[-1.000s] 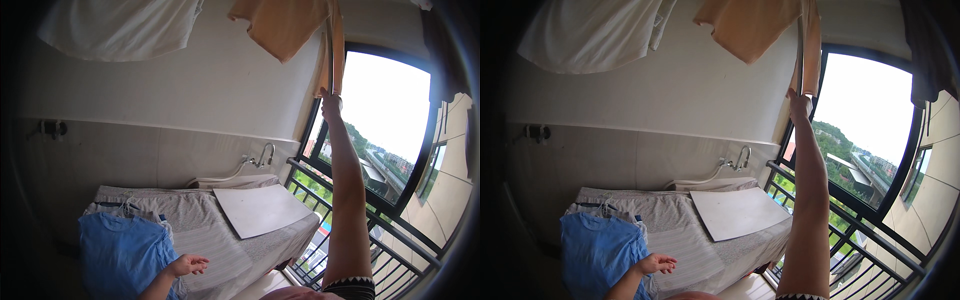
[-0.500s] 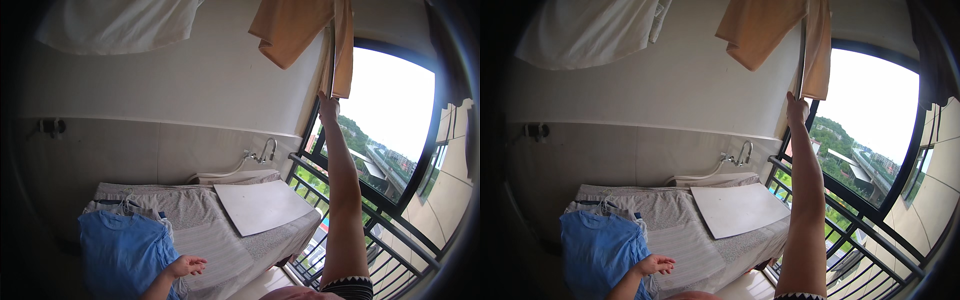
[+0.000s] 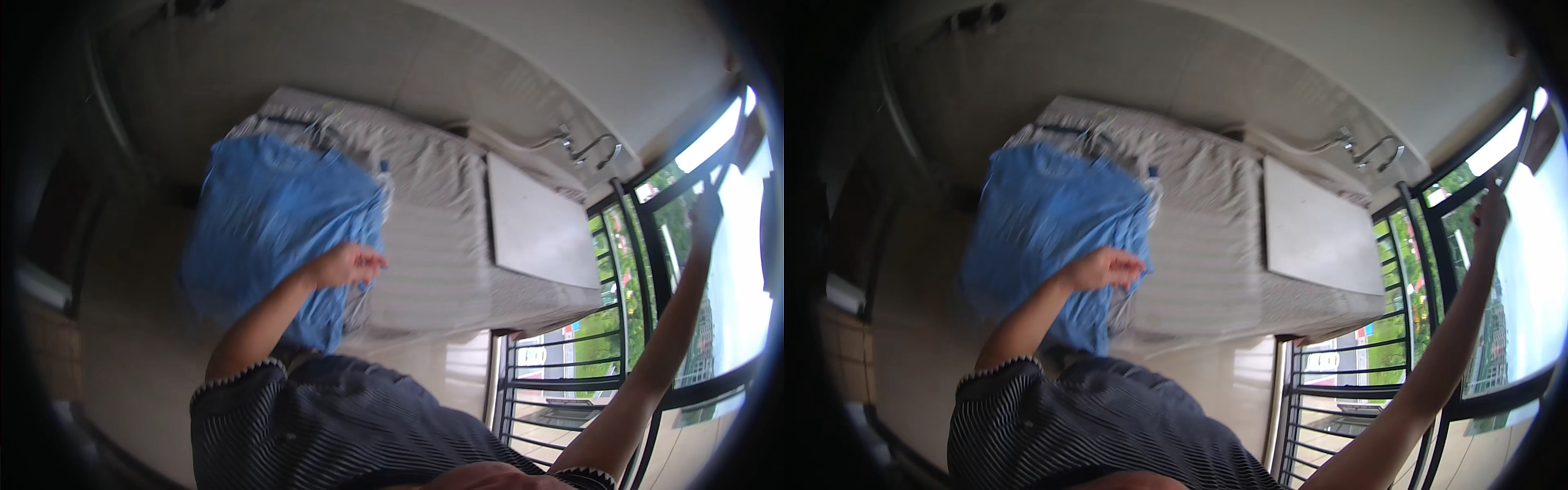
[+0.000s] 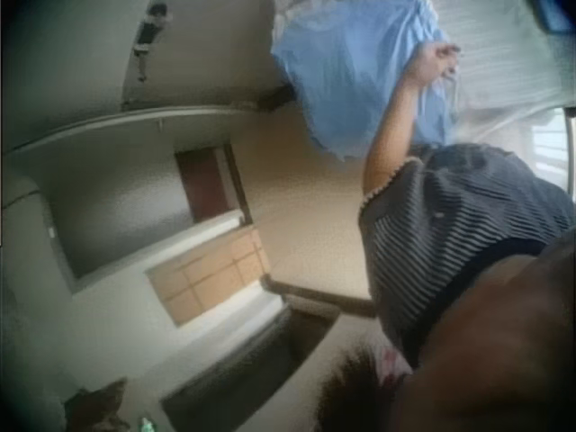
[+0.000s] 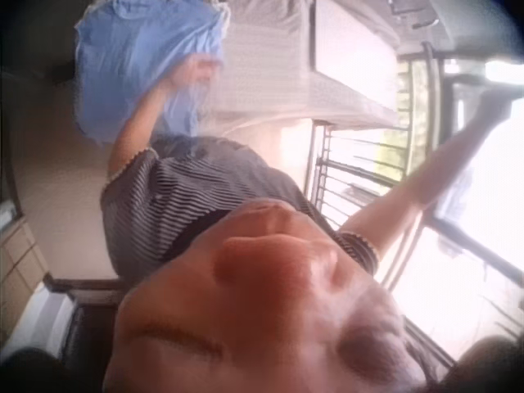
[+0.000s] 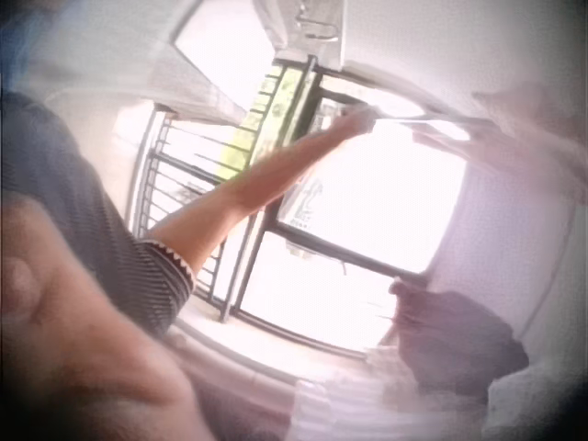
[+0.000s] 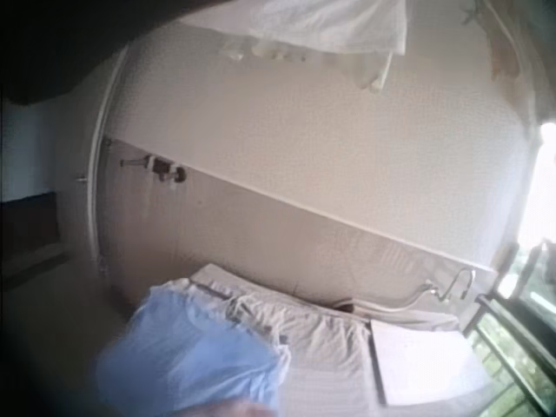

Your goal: The person takes various clothes on hangers from a bed and uses a long pole to hang them on a high rack.

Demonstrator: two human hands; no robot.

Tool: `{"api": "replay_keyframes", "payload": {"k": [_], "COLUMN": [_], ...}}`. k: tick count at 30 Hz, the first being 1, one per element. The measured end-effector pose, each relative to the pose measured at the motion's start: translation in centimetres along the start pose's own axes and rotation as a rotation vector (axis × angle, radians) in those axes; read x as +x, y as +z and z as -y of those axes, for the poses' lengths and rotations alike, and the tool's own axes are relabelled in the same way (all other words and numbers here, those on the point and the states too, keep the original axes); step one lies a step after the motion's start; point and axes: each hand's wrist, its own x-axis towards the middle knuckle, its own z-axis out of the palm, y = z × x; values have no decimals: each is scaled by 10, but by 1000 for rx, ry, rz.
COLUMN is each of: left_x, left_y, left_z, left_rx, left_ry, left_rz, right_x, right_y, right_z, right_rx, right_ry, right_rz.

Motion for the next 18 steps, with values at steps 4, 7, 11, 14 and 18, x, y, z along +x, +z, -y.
{"api": "replay_keyframes", "payload": {"k": [4,7,11,14,18], "left_x": [-14,-10,16,39,69], "left_y": [-56,-110,-189,-240,-283], "left_z": [-18,-19,-3,2,-1], "left_rx": [55,191,753,1173,1456], "left_ry": [47,82,177,190,115], "left_rz": [-218,-465,-794,-957,-1035], "right_x": [-75,-138,-242,-330,-470], "right_y": [8,37,92,116,142], "right_z": [-5,-30,-25,-24,-17], "right_rx": [57,204,276,372,570], "right_ry": [330,412,589,687,757], "right_rz": [27,129,191,256,409]}}
